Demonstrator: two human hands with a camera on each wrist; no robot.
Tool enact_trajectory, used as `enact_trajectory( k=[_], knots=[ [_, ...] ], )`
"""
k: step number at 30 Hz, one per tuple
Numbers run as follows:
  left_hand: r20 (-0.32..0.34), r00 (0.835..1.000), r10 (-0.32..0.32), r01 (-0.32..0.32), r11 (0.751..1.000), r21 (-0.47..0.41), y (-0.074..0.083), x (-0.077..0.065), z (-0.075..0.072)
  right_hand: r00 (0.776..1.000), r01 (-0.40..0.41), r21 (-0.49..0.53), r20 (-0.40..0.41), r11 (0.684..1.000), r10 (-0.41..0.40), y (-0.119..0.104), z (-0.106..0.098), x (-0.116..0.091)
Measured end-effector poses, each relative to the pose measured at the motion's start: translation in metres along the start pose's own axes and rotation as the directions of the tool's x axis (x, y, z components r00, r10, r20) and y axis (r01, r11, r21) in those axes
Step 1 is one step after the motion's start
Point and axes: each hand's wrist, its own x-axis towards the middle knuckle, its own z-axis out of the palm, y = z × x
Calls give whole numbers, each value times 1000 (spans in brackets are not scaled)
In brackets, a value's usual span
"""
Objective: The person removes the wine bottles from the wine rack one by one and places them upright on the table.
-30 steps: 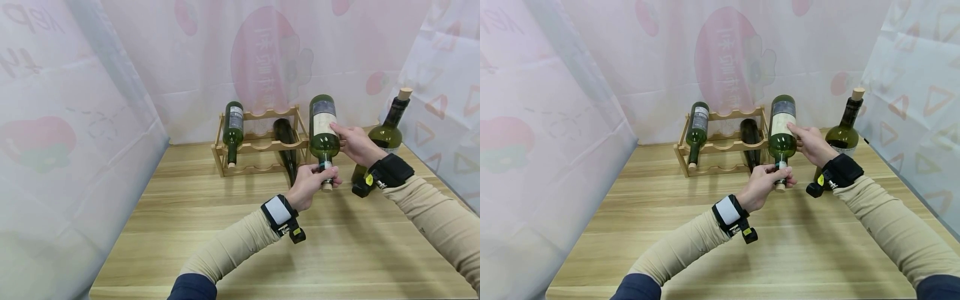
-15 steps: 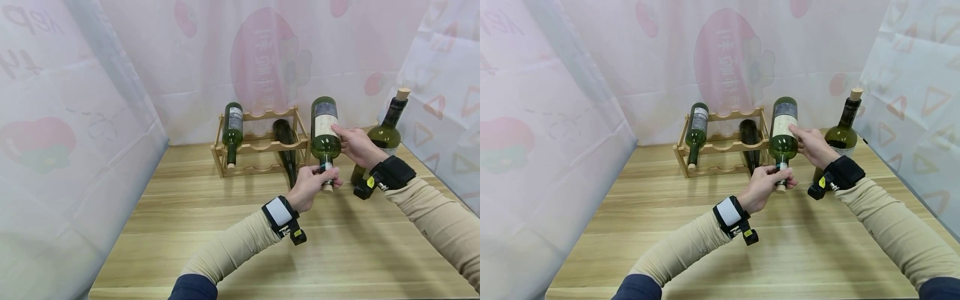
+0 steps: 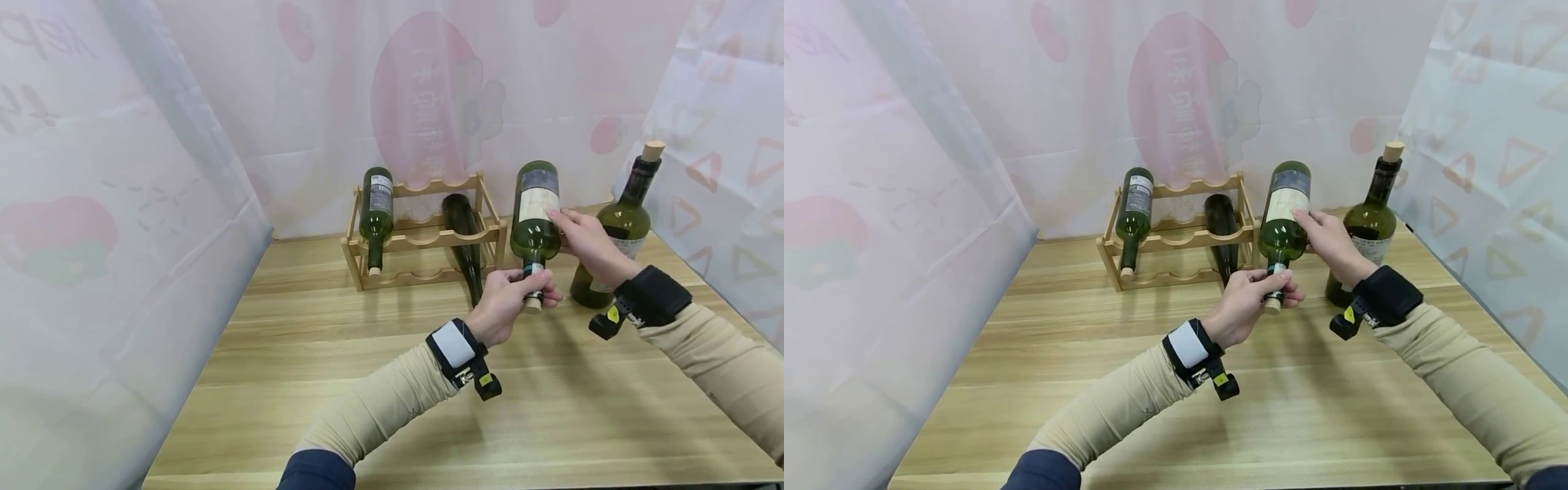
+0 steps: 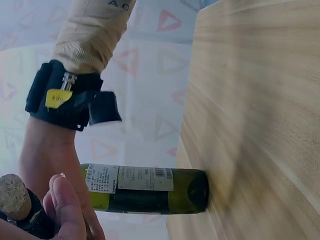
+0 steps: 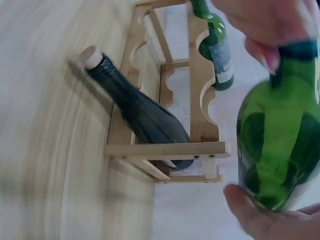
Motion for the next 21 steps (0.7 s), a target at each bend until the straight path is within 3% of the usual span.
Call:
enact_trajectory(
  k=[2, 4, 6, 7, 10, 14, 17, 19, 21],
  knots=[
    [-3, 1000, 3, -3, 1000, -2, 1, 1, 0, 997, 47, -158, -53, 986, -56, -3, 4, -7],
    [-5, 1000, 8, -8, 1000, -5, 1, 2, 0, 984, 124, -281, -86, 952, -154, -4, 7, -16],
    [-4, 1000, 13, -13, 1000, -10, 2, 3, 0, 950, 249, -373, -87, 894, -301, -1, 11, -22],
    [-2, 1000, 15, -15, 1000, -16, 3, 4, 0, 921, 309, -436, -86, 846, -380, 1, 12, -25],
    [2, 1000, 23, -23, 999, -35, 4, 5, -1, 785, 495, -564, -36, 661, -619, 7, 17, -29],
    [4, 1000, 24, -23, 999, -34, 7, 5, -3, 584, 608, -720, 120, 335, -803, 15, 21, -30],
    [4, 1000, 21, -21, 999, -31, 10, 5, -4, 500, 619, -774, 257, 134, -827, 19, 21, -27],
    [5, 1000, 18, -18, 999, -34, 10, 4, -5, 471, 613, -789, 323, 42, -821, 20, 20, -25],
    [5, 1000, 15, -15, 999, -30, 11, 3, -4, 450, 603, -798, 364, -24, -815, 22, 20, -22]
  ],
)
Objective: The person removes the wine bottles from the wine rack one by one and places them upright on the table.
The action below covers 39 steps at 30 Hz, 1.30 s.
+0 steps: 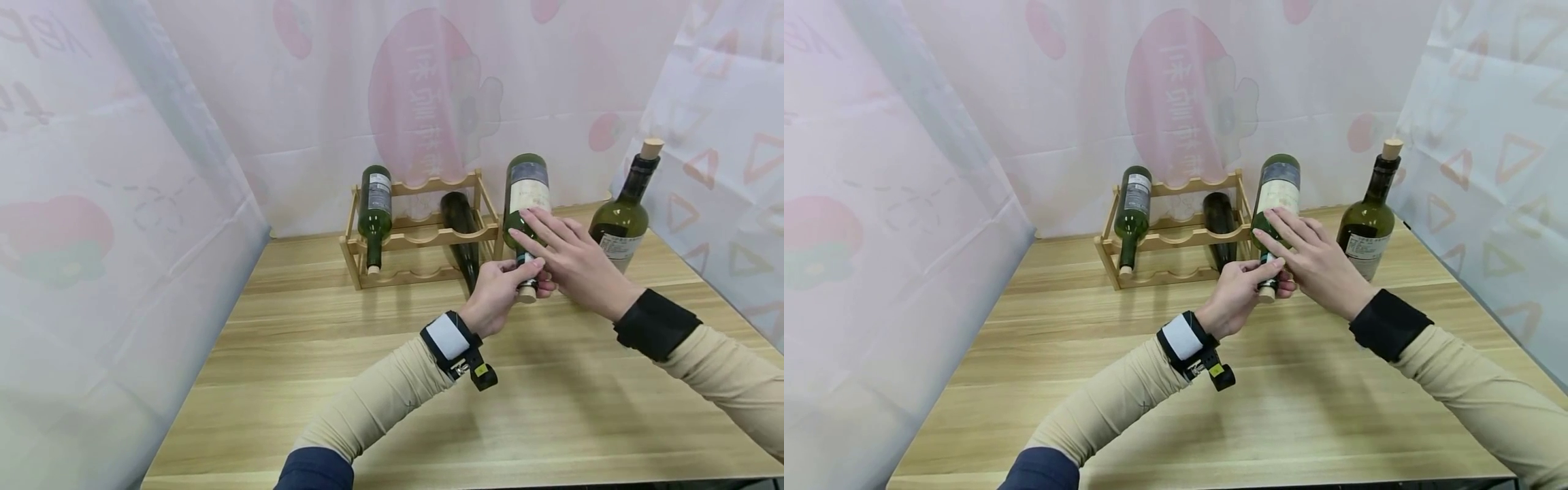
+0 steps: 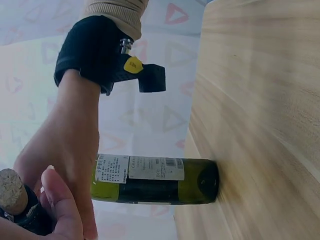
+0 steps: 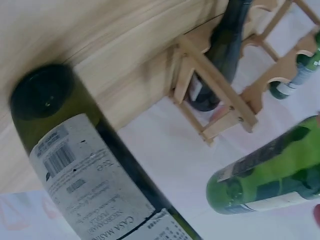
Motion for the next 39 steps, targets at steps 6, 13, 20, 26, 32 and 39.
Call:
enact_trajectory(
  k=[6, 13, 20, 26, 32, 39],
  knots=[
    [9, 1000, -9, 9, 1000, 29, 2, -2, -1, 994, 84, -44, -70, 996, -87, 4, 9, 5],
    [46, 999, -6, 5, 999, 34, 3, -3, -2, 981, 130, -37, -138, 991, -134, 6, 12, 7],
    [77, 997, 2, -10, 994, 106, 4, -3, -5, 981, 133, -78, -132, 988, -143, 6, 10, 8],
    [121, 993, 11, -28, 990, 140, 5, -2, -6, 974, 125, -121, -174, 985, -145, 4, 9, 9],
    [146, 989, 30, -52, 988, 145, 6, -2, -6, 977, 122, -127, -160, 984, -142, 5, 6, 9],
    [210, 977, 39, -78, 980, 181, 10, 2, -8, 987, 93, -87, -127, 992, -103, 9, 1, 8]
  ],
)
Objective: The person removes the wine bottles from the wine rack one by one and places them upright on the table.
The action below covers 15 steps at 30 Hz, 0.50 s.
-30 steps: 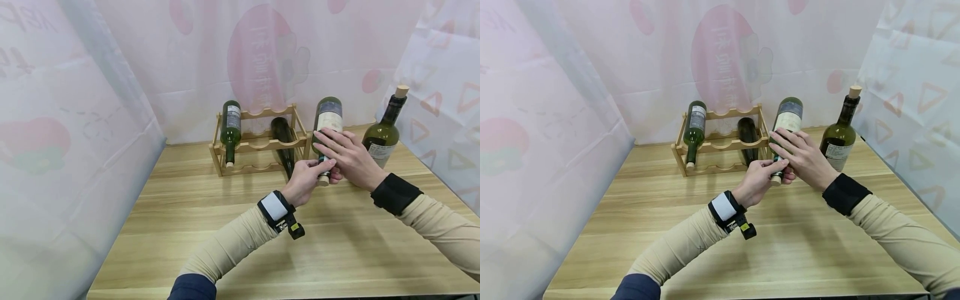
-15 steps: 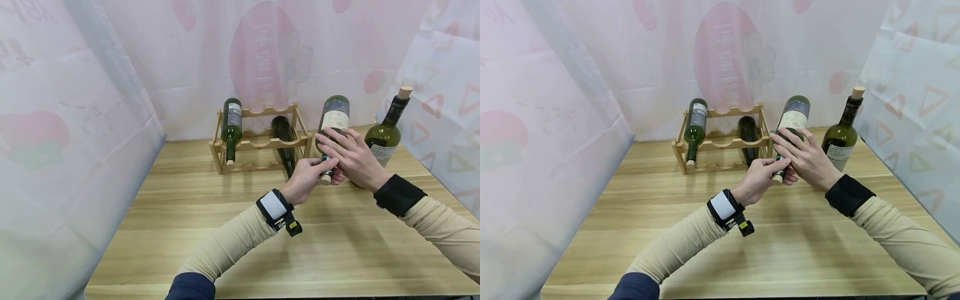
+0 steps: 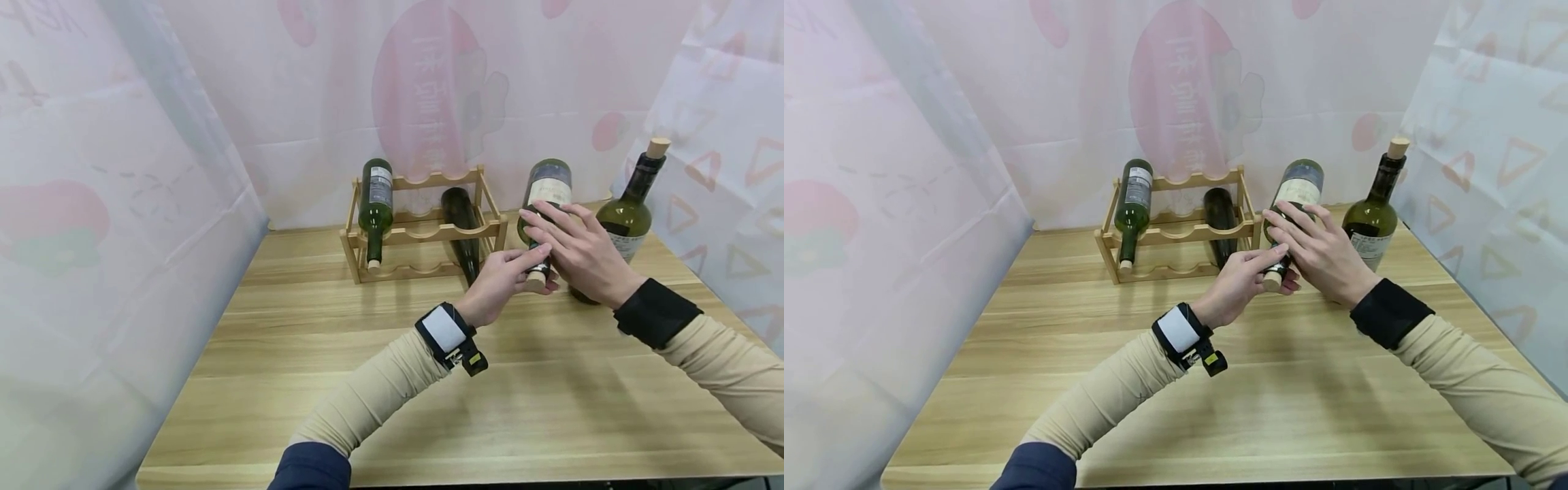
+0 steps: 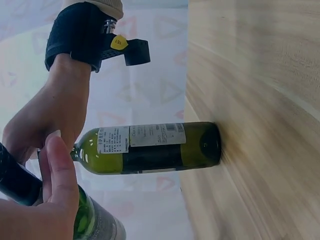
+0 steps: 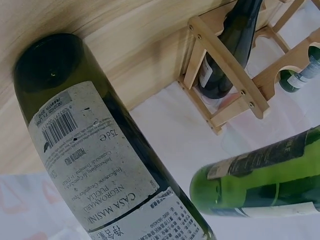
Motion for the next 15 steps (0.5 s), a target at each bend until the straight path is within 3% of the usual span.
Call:
enact_trajectory(
  k=[5, 9, 15],
  knots=[
    [-1, 998, -55, 55, 998, 8, 0, 4, -5, 1000, 6, 20, 17, 1000, -7, 3, -1, 0],
    [-97, 993, -69, 69, 998, -6, -2, 8, -10, 1000, 1, 31, 28, 1000, -2, 7, -3, 1],
    [-227, 973, -33, 47, 997, 56, -7, 15, -19, 1000, -27, 71, 11, 997, 26, 12, -9, 5]
  ],
)
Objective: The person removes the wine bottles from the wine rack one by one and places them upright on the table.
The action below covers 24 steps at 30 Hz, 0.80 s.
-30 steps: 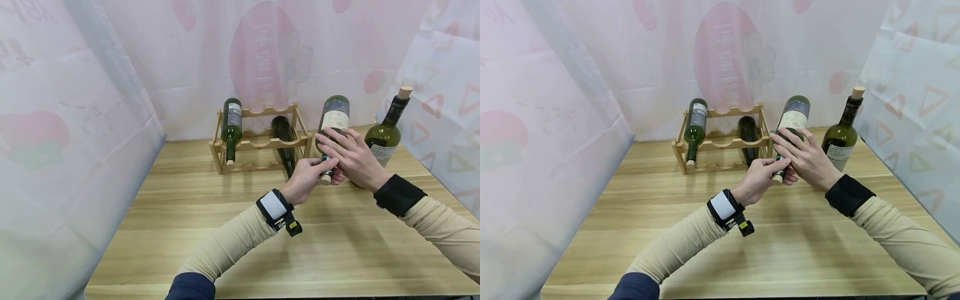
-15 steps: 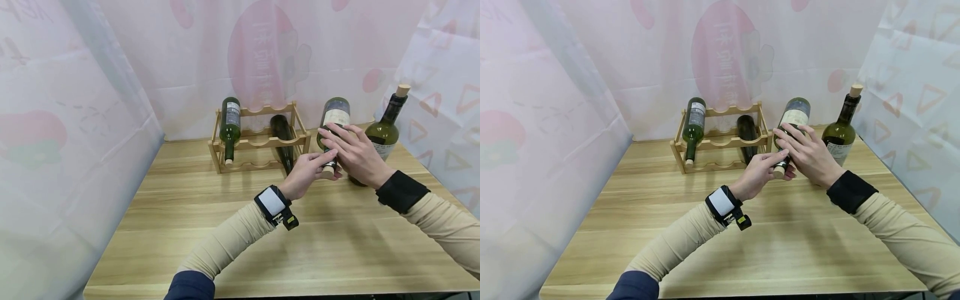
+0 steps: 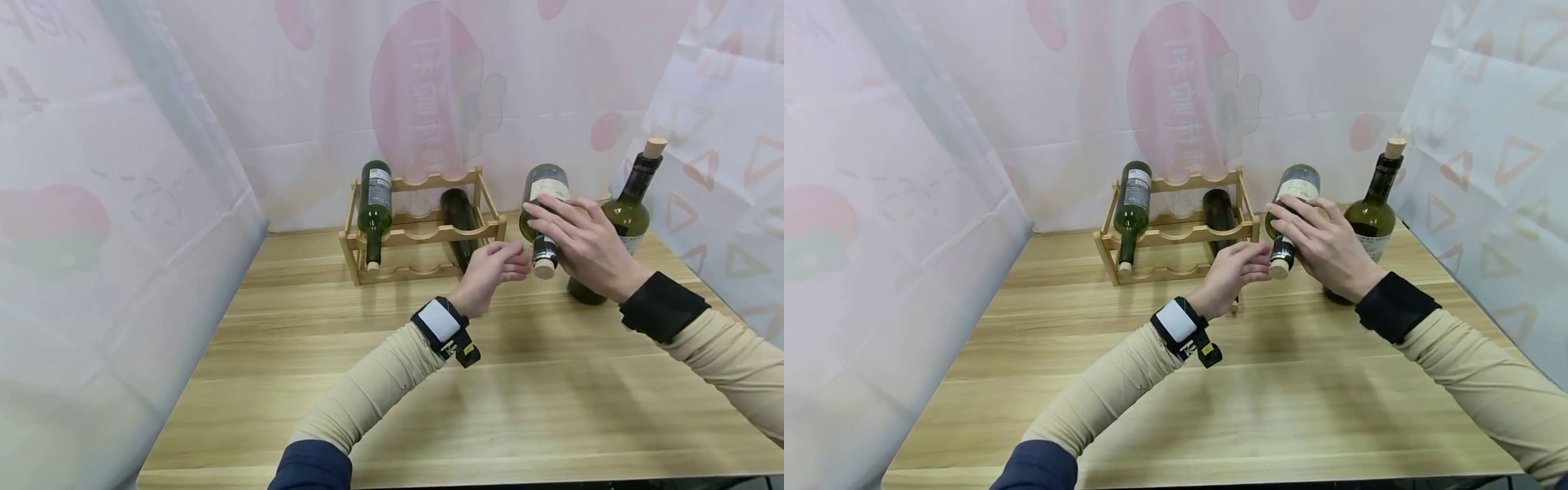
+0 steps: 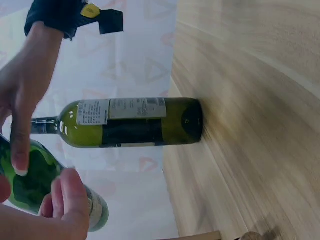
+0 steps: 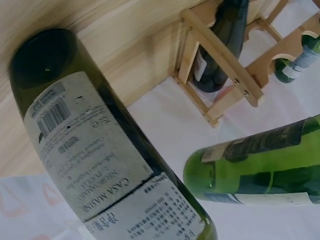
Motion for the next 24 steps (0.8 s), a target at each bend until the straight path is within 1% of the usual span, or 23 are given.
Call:
enact_trajectory(
  k=[3, 6, 10, 15, 18, 24],
  knots=[
    [-45, 999, -1, 3, 999, 44, -4, 4, -4, 1000, -18, 29, 4, 999, 18, 1, -3, 2],
    [-60, 998, 2, 2, 997, 81, -7, 7, -7, 999, -40, 58, 11, 998, 40, 1, -6, 4],
    [-57, 998, 7, 0, 993, 119, -10, 12, -9, 997, -79, 90, 15, 993, 78, 3, -8, 3],
    [-43, 999, -9, 15, 988, 151, -10, 17, -7, 989, -146, 132, 30, 980, 144, 3, -11, 2],
    [-37, 999, -20, 26, 987, 161, -10, 18, -5, 985, -171, 160, 24, 972, 170, 2, -12, 3],
    [-55, 998, -28, 38, 982, 187, -8, 22, -2, 977, -208, 201, -9, 957, 214, 1, -15, 10]
  ],
)
